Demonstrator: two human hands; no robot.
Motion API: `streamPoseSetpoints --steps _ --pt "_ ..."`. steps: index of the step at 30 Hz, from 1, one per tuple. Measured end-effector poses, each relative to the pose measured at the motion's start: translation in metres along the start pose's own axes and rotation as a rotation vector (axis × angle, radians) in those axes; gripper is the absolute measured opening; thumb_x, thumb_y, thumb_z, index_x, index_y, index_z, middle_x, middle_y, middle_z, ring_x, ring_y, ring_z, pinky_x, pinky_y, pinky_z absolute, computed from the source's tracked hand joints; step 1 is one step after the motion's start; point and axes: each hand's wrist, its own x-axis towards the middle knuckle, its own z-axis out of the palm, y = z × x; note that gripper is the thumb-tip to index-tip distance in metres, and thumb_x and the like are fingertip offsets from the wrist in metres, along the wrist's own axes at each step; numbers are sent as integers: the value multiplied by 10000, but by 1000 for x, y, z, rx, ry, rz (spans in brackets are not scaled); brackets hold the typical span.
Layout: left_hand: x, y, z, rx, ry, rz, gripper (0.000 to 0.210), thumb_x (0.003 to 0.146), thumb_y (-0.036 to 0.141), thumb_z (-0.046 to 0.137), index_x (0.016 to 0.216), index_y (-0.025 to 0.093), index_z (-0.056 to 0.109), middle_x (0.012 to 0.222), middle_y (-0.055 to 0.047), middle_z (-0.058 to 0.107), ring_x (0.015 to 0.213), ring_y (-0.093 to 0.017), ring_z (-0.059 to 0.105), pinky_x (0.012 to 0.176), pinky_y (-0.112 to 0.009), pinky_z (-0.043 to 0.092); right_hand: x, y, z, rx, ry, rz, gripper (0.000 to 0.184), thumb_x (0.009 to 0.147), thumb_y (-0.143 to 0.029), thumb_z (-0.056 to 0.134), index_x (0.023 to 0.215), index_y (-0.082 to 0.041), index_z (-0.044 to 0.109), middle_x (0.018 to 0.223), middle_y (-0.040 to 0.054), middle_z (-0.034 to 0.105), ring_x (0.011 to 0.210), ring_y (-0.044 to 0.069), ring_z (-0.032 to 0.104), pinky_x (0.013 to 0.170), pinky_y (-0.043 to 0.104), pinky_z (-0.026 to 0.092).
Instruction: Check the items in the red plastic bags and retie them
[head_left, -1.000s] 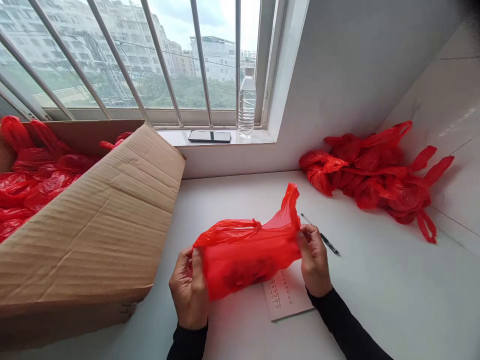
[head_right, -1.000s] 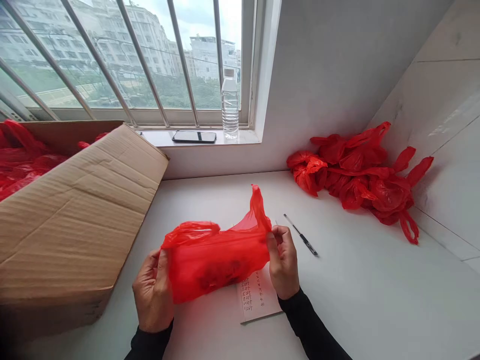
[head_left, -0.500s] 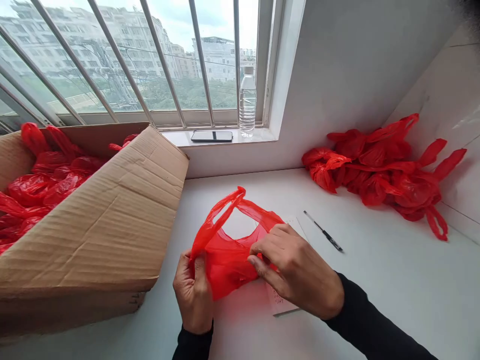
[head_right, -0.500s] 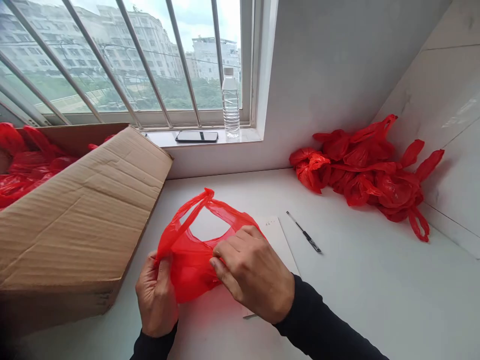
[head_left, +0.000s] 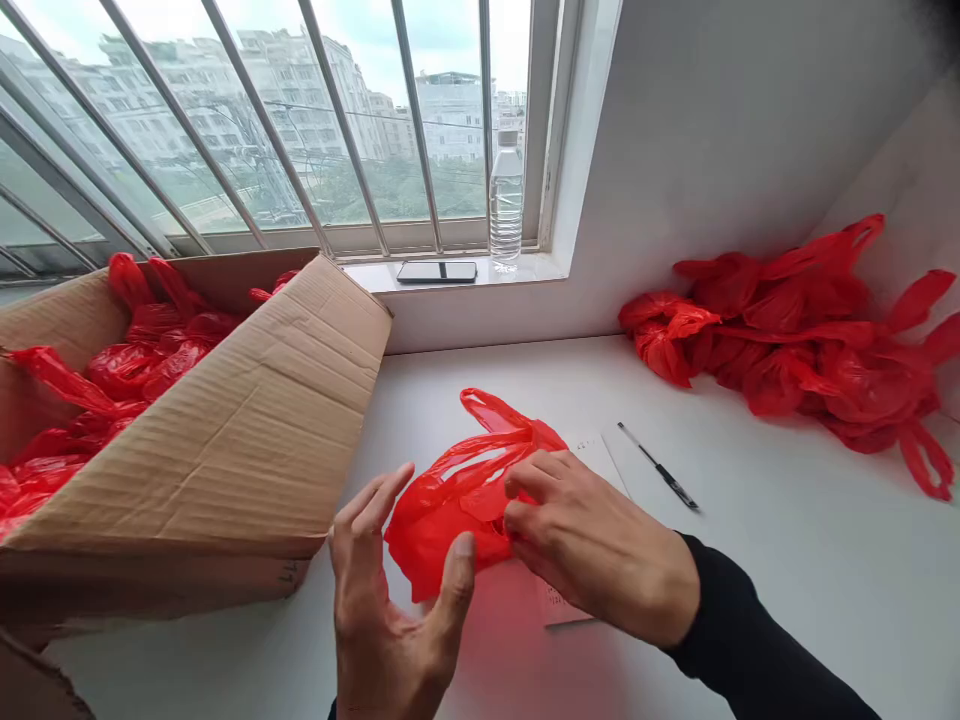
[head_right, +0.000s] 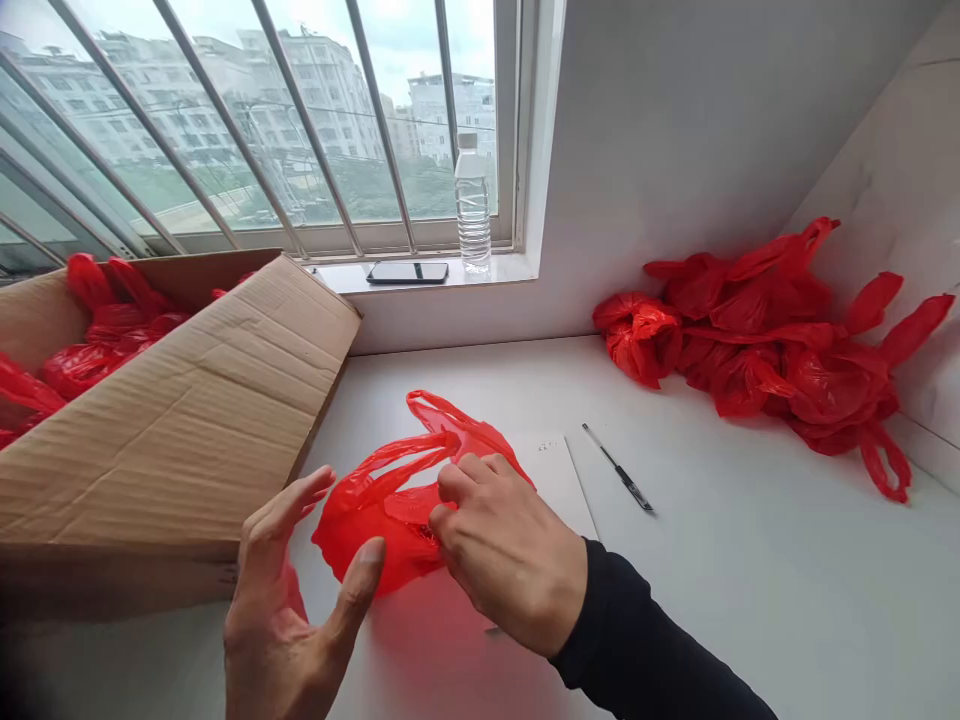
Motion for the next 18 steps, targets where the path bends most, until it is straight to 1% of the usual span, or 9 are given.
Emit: streamPoseSetpoints --steps 2,4,6,9,10,12,15,16,18 --pt "3 9 2 144 42 124 612 800 333 751 1360 200 541 1257 -111 554 1168 -280 524 986 -405 422 -4 0 1 31 -8 -119 229 977 -205 492 777 -179 602 877 31 622 863 181 531 842 350 412" --pt "4 7 4 246 3 188 430 827 268 715 1241 217 609 1092 -71 618 1007 -247 566 913 -412 419 -5 0 4 30 -77 -162 201 938 -171 502 756 -180 587 756 8 620 737 161 513 805 349 405" --pt "2 -1 5 286 -57 171 209 858 180 638 1058 240 648 915 -15 633 860 -207 574 836 -393 408 -4 3 10 -15 -181 -121 181 863 -120 527 697 -180 569 648 0 591 623 150 462 732 353 390" --pt "-8 -13 3 266 -40 64 129 842 124 597 900 236 624 826 13 606 789 -182 563 783 -364 409 2 10 21 -75 -295 54 204 868 -114 483 714 -171 605 619 29 582 553 157 428 594 347 333" --pt "-12 -15 3 253 -21 25 128 830 119 600 886 233 617 820 15 600 783 -179 559 776 -356 415 4 13 25 -71 -315 108 219 896 -126 454 774 -163 632 643 41 597 549 164 439 556 344 305" --pt "-19 -16 2 223 -3 -52 143 815 115 595 892 234 615 835 14 598 787 -178 557 746 -331 433 8 18 32 -57 -322 191 246 938 -154 424 1026 -129 653 736 71 648 576 186 496 520 340 271" --pt "-28 -10 4 147 3 -151 221 814 110 554 977 242 624 919 -3 604 816 -179 556 609 -266 434 12 22 39 -79 -277 225 476 947 -208 488 1408 -105 435 848 109 690 681 245 594 539 334 280" --pt "-30 -8 4 119 3 -158 264 817 101 532 1014 248 628 950 -9 607 840 -179 558 573 -250 424 12 23 41 -87 -255 222 555 938 -217 519 1460 -113 362 858 110 693 706 258 608 551 333 286" --pt "-32 -3 5 66 1 -134 345 827 82 494 1085 262 636 1005 -14 621 907 -180 569 598 -237 437 13 22 42 -66 -200 199 593 914 -190 555 1462 -145 333 861 89 693 728 253 615 571 324 292"
